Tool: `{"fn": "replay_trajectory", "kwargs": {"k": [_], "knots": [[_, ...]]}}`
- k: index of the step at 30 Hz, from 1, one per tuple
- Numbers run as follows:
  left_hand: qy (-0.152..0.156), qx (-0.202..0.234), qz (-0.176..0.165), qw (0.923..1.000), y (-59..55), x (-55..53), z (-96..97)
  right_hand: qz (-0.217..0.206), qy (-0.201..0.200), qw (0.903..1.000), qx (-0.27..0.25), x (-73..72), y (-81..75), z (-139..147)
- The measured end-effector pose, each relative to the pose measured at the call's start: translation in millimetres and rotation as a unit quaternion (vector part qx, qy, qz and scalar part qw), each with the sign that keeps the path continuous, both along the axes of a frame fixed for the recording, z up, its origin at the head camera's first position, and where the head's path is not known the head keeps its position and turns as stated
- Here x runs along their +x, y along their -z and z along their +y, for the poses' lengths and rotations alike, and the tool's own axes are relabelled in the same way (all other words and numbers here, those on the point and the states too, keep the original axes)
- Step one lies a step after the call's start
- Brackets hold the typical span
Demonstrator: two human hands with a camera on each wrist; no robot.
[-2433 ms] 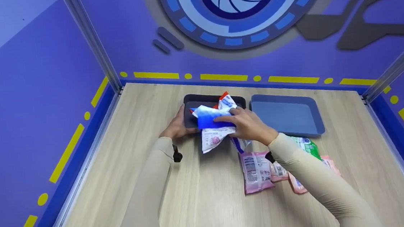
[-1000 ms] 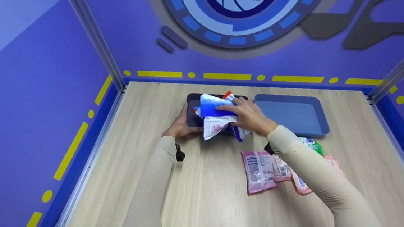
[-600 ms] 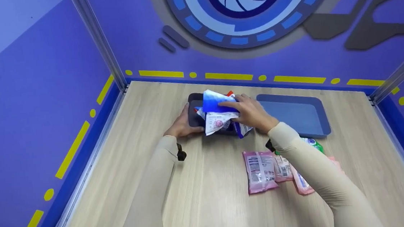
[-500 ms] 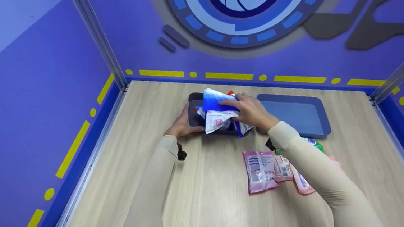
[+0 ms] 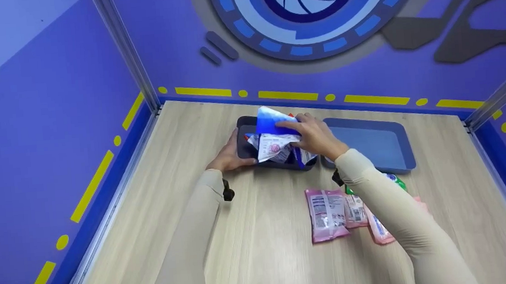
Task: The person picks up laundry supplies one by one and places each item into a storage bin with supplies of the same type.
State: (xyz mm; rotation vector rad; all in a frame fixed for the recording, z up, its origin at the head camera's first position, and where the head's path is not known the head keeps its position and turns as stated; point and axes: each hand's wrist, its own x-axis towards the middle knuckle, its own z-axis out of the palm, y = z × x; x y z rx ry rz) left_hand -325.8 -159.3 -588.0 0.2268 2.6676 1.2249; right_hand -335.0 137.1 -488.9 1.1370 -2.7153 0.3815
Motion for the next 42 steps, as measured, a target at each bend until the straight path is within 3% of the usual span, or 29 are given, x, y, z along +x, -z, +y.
{"fn": "replay_trajectory", "kwargs": {"k": [13,42], "knots": [[0.003,0.005,0.005,1.0000,1.7,-0.6,-0.8,0.009,0.006,0.9999,0.002,-8.3,1.8,-1.8],[0.004,0.013,0.013,0.9998,1.5,0.8,-2.2,-0.019,0.039,0.9990,-0.013,-26.5,15.0,-2.7]]}}
